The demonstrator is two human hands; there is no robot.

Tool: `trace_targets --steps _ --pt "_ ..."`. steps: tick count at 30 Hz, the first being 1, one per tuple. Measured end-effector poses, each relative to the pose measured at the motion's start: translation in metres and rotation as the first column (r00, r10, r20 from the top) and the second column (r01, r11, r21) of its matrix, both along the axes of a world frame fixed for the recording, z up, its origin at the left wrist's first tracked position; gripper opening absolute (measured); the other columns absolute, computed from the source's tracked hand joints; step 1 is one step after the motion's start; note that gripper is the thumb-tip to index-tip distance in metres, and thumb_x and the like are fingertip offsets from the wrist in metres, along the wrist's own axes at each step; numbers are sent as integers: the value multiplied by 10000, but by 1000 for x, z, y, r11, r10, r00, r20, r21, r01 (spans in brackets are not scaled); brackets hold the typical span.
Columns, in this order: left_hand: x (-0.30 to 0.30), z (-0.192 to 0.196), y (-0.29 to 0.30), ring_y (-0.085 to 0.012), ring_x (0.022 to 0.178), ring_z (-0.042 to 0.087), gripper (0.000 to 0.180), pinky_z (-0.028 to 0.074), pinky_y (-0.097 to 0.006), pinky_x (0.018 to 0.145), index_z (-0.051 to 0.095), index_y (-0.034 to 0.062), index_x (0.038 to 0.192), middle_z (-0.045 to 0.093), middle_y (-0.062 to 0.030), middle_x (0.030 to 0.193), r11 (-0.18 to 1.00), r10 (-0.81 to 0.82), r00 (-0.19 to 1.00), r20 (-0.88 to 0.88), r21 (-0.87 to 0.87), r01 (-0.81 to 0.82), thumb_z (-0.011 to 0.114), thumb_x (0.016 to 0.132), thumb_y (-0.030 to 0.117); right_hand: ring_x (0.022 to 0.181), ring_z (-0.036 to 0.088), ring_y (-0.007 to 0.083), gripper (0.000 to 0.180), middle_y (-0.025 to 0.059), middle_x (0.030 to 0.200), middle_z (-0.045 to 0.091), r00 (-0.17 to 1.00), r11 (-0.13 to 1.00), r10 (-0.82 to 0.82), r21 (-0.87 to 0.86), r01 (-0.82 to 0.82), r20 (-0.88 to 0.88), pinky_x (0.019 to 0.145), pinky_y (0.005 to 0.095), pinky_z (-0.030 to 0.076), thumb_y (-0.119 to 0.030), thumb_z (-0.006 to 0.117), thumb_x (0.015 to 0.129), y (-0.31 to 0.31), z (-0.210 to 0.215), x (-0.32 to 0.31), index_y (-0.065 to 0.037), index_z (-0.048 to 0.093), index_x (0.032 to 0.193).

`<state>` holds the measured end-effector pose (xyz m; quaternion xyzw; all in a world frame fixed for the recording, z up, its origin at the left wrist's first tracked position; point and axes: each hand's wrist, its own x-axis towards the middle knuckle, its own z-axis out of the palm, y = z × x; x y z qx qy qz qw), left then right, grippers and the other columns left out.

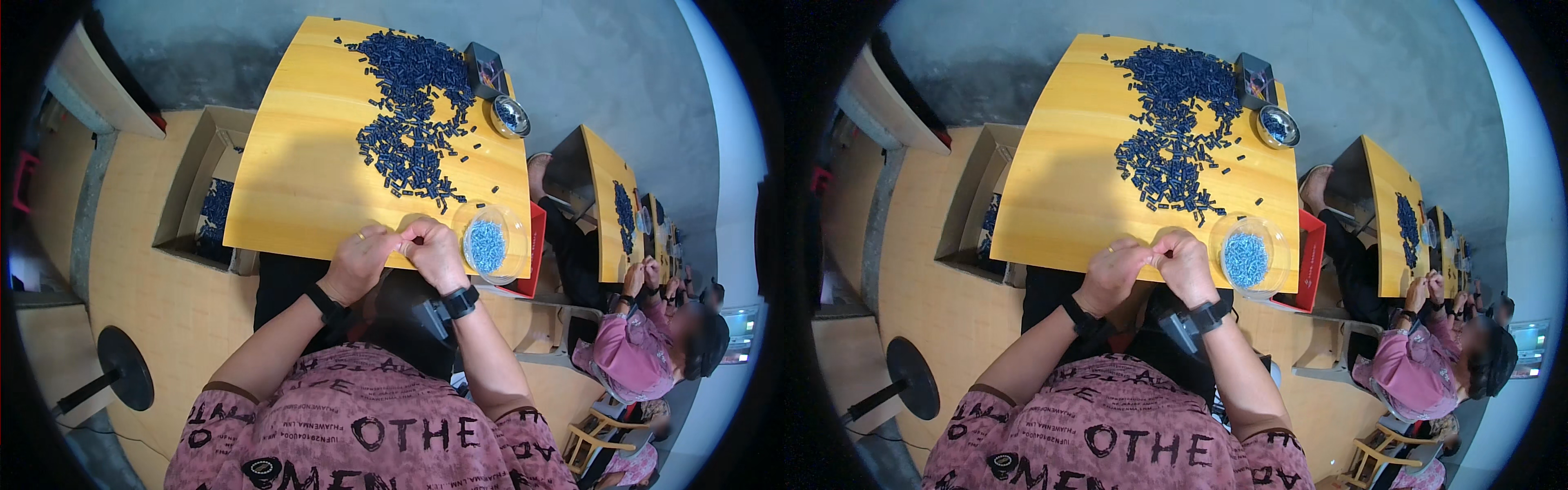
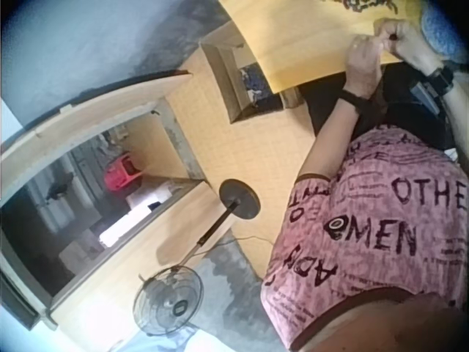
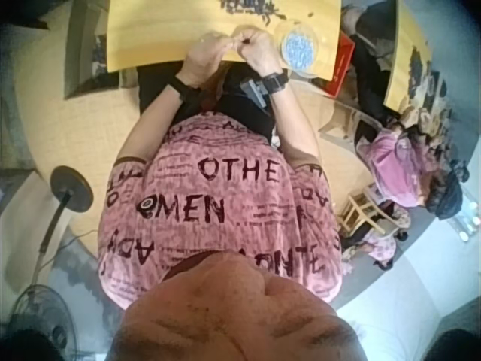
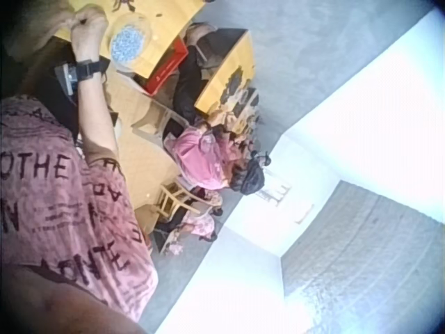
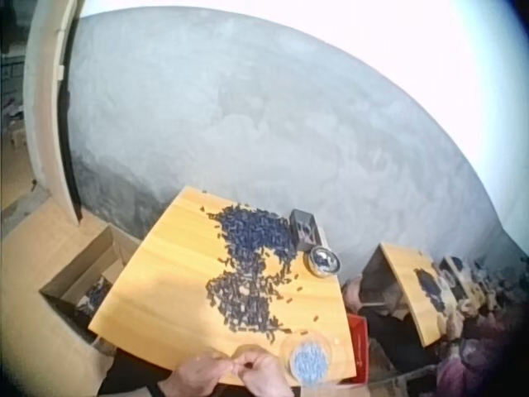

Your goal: Assembling small blue plastic components into black housings by hand on a workbench.

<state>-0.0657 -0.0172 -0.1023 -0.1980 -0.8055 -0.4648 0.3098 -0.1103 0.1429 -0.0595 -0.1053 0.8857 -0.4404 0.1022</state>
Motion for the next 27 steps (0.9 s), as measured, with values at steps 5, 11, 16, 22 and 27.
trace_targets --steps 5,11,16,22,27 --pt "1 -4 1 -330 833 656 164 527 -399 694 657 40 984 660 -130 864 999 4 1000 -19 -39 -5 648 834 -26 711 616 266 172 133 785 632 998 1000 7 17 -6 -63 651 339 497 -29 819 715 -2 0 0 5 657 763" --pt "0 5 0 -333 846 637 140 522 -406 750 656 40 967 655 -132 864 996 66 998 -3 -52 -66 663 833 5 675 607 210 151 123 728 642 999 998 50 -29 -50 15 668 303 495 -67 816 750 3 -3 -6 -13 705 836" --pt "10 13 -10 -294 845 655 139 525 -356 757 675 27 956 674 -120 882 978 88 979 185 171 -120 656 829 -27 685 631 216 183 119 766 664 990 972 -108 -219 86 -88 671 308 513 -86 773 807 -9 -15 -10 -62 738 984" --pt "29 39 -95 -89 822 624 106 500 -235 761 698 -4 992 688 -23 911 696 344 836 428 480 -533 677 889 10 821 664 389 225 207 904 682 818 979 -74 115 169 -571 733 455 542 -80 702 826 -18 -25 -29 -67 714 1050" --pt "36 18 -186 -69 747 558 167 473 -223 705 711 -10 1026 625 3 837 578 564 692 450 384 -720 721 866 37 814 658 384 120 213 853 678 839 964 -100 158 216 -535 736 444 530 -68 698 819 -17 -15 -31 -24 713 930"
